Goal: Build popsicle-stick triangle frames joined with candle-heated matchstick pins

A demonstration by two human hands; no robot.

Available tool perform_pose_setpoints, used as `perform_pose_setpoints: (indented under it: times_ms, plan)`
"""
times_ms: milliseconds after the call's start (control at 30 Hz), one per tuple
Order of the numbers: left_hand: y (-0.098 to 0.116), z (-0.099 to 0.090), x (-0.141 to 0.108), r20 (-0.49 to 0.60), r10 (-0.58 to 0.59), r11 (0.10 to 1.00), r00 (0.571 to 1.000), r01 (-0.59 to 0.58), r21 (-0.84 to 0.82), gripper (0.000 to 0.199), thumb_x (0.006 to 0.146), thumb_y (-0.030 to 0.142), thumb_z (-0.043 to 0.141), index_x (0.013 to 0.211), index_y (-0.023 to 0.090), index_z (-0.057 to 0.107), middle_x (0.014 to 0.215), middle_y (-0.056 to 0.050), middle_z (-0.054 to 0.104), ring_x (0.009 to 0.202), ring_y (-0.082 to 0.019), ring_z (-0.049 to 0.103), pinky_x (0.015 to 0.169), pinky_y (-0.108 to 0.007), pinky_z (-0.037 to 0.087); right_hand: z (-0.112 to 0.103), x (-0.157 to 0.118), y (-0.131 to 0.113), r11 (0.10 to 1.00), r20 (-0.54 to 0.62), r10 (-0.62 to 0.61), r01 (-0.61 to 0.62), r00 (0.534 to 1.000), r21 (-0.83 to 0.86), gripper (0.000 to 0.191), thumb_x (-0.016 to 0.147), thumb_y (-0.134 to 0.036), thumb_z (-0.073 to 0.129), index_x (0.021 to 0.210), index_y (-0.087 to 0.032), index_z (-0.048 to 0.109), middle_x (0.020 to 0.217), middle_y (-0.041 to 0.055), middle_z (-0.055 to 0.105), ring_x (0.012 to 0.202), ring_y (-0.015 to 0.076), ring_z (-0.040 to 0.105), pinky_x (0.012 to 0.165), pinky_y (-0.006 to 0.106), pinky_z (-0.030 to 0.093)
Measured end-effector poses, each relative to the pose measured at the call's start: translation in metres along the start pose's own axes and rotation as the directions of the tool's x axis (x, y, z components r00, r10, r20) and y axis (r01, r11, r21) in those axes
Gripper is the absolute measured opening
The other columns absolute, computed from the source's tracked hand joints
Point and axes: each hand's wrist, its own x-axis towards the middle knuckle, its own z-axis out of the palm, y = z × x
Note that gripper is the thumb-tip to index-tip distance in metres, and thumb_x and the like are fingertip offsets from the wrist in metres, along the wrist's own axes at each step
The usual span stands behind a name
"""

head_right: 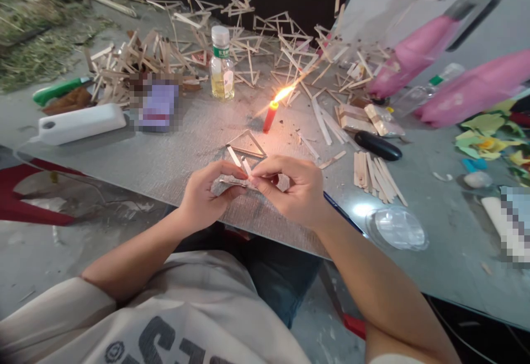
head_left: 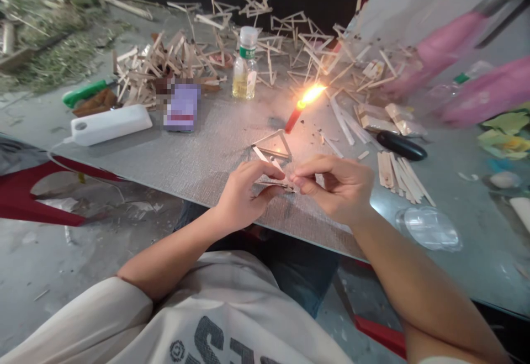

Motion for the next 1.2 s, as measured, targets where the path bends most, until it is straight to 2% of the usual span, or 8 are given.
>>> perform_pose_setpoints:
  times_ms: [333,467,633,733,800,933,1033,1200]
  plan:
    - [0.004,-0.001,0.001,0.022,0.017,1.000,1.000,-0.018,0.022,0.010,0.092,0.018,0.076,0.098,0.020,0.069,0.095,-0.004,0.079,0.089,-0.018,0.075,0.085,-0.033,0.054,-0.001,0.000,-0.005,0.998,0.012,-0.053,0.053,0.999,-0.030,0.024,0.084,-0.004,0.075,0.096,-0.025,0.076,0.078,0.0000,0.073,0.067,0.0140,0.064,0.060,0.032,0.050]
    - [0.006,0.000,0.002,0.027,0.076,0.997,0.997,-0.076,-0.009,0.016,0.089,0.022,0.077,0.101,0.020,0.068,0.097,-0.007,0.078,0.091,-0.019,0.074,0.085,-0.034,0.056,0.001,-0.001,-0.006,0.998,0.024,-0.054,0.055,0.998,-0.037,0.024,0.085,-0.005,0.075,0.098,-0.026,0.075,0.078,-0.0001,0.072,0.066,0.0140,0.062,0.060,0.033,0.050]
    - [0.005,0.002,0.003,-0.006,0.107,0.994,0.994,-0.107,-0.013,0.011,0.089,0.016,0.076,0.096,0.019,0.068,0.094,-0.005,0.078,0.090,-0.017,0.074,0.085,-0.032,0.056,0.001,-0.004,-0.004,0.999,0.028,-0.039,0.040,0.999,-0.028,0.020,0.087,-0.009,0.076,0.098,-0.025,0.074,0.080,-0.0004,0.072,0.069,0.0135,0.063,0.063,0.031,0.051]
    - [0.004,0.002,0.003,-0.001,0.097,0.995,0.995,-0.097,0.001,0.010,0.090,0.016,0.077,0.094,0.020,0.068,0.093,-0.005,0.078,0.089,-0.017,0.074,0.084,-0.033,0.055,-0.006,-0.004,0.000,1.000,0.086,-0.002,0.002,0.996,-0.006,0.016,0.089,-0.021,0.078,0.104,-0.024,0.073,0.076,-0.0019,0.067,0.066,0.0116,0.059,0.063,0.029,0.050]
    - [0.004,0.002,0.002,0.000,0.087,0.996,0.996,-0.087,0.002,0.009,0.091,0.018,0.077,0.094,0.020,0.068,0.093,-0.005,0.079,0.089,-0.018,0.075,0.085,-0.033,0.055,-0.012,-0.003,0.006,0.998,0.180,0.047,-0.040,0.983,-0.043,0.023,0.087,-0.028,0.082,0.108,-0.023,0.072,0.070,-0.0045,0.060,0.060,0.0094,0.052,0.057,0.025,0.046]
    - [0.003,0.001,0.001,0.018,0.063,0.998,0.998,-0.063,0.007,0.005,0.094,0.018,0.074,0.095,0.019,0.070,0.093,-0.005,0.078,0.090,-0.018,0.074,0.084,-0.034,0.056,-0.016,0.000,0.018,0.989,0.335,0.064,-0.015,0.940,-0.147,0.019,0.084,-0.022,0.083,0.101,-0.020,0.073,0.068,-0.0055,0.059,0.055,0.0067,0.046,0.050,0.021,0.040]
    - [0.002,0.001,0.001,0.007,0.051,0.999,0.999,-0.051,0.001,0.005,0.093,0.018,0.075,0.094,0.019,0.070,0.092,-0.005,0.078,0.089,-0.018,0.074,0.082,-0.033,0.056,-0.010,0.000,0.022,0.985,0.344,0.025,0.035,0.939,-0.167,0.001,0.090,-0.018,0.074,0.092,-0.019,0.073,0.071,-0.0031,0.064,0.057,0.0068,0.048,0.052,0.021,0.041]
    - [-0.001,0.000,-0.002,0.002,0.073,0.997,0.997,-0.073,-0.022,0.013,0.089,0.021,0.081,0.097,0.020,0.071,0.096,-0.006,0.079,0.092,-0.020,0.075,0.084,-0.034,0.057,-0.005,-0.001,0.024,0.976,0.319,-0.019,0.086,0.947,-0.198,0.006,0.094,-0.018,0.068,0.092,-0.019,0.074,0.071,-0.0020,0.065,0.058,0.0084,0.052,0.055,0.023,0.043]
